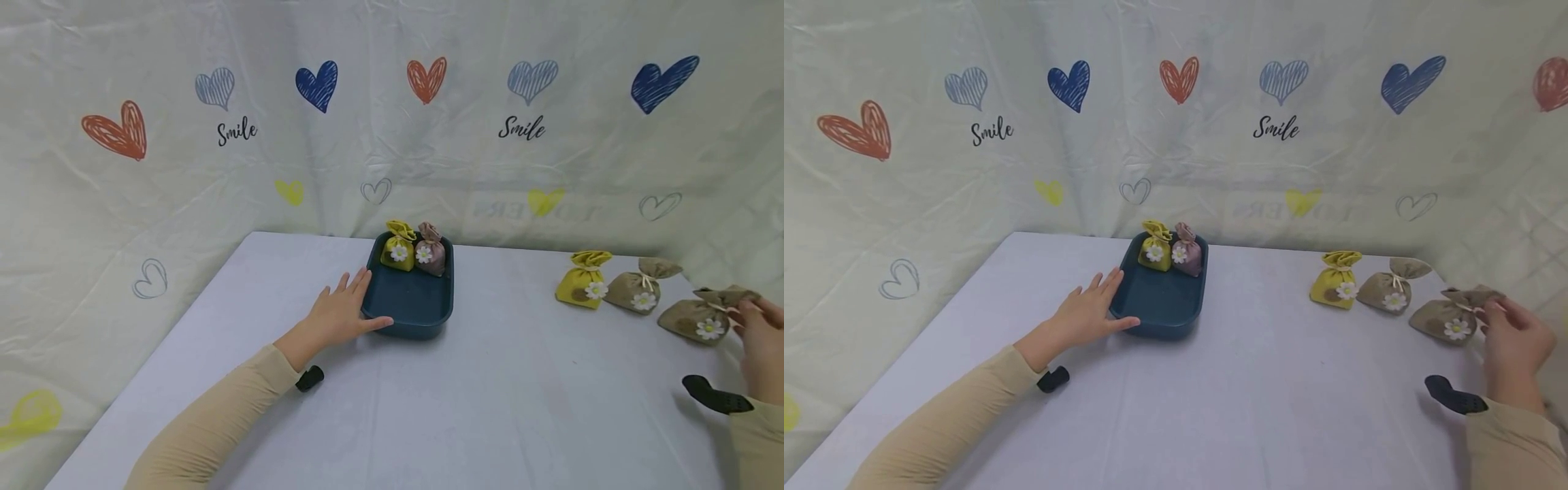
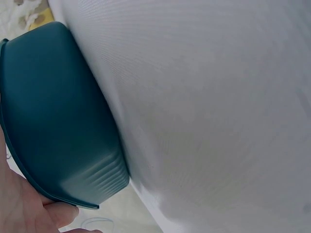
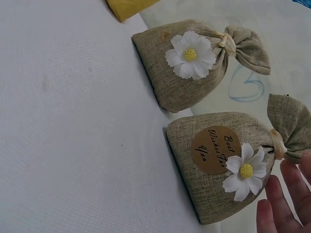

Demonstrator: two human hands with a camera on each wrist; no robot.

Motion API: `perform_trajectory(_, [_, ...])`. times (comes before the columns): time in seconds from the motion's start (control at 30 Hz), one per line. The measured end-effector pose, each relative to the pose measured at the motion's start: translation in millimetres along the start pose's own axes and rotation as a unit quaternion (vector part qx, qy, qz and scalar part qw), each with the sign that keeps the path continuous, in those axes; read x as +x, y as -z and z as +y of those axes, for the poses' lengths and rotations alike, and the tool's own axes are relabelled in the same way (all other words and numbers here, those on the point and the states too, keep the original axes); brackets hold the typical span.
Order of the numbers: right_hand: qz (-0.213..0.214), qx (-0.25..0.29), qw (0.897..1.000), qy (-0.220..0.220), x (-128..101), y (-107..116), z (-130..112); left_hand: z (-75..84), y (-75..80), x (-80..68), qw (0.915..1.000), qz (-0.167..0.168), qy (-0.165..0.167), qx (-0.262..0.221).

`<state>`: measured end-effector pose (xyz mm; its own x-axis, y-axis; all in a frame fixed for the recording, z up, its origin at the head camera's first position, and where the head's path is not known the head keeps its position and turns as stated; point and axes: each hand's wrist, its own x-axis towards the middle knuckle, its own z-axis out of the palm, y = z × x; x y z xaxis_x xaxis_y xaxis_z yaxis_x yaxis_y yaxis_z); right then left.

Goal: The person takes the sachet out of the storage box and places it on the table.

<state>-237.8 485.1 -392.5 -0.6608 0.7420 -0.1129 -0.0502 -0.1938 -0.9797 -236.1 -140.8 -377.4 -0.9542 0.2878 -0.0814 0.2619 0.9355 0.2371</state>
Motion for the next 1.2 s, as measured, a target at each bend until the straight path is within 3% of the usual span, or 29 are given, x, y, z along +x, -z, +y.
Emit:
perform_trajectory(0.17, [0.016, 0.004, 1.000, 0.006, 44, 13, 21, -0.7, -1.6, 1.2, 1.0000, 0.001, 0.001, 0.001])
perform_trajectory(0.23, [0.026, -0.006, 1.000, 0.005, 50, 14, 22, -0.9, -2.0, 1.5, 1.0000, 0.000, 0.002, 0.001])
perform_trajectory(0.43, [0.033, -0.041, 0.999, 0.011, -10, 2, -3, -0.2, -0.5, 1.4, 1.0000, -0.002, 0.002, 0.003])
perform_trajectory(0.53, [0.043, -0.035, 0.998, 0.011, -26, -1, -8, 0.2, 0.1, 0.8, 1.0000, -0.001, 0.001, 0.003])
perform_trajectory(0.9, [0.056, -0.049, 0.996, 0.042, -45, -10, -15, 0.2, -1.2, 1.2, 1.0000, -0.001, 0.002, 0.006])
perform_trajectory(1.2, [0.032, -0.070, 0.997, 0.002, -57, -10, -27, 1.2, -0.2, 0.3, 0.9999, 0.003, -0.001, 0.011])
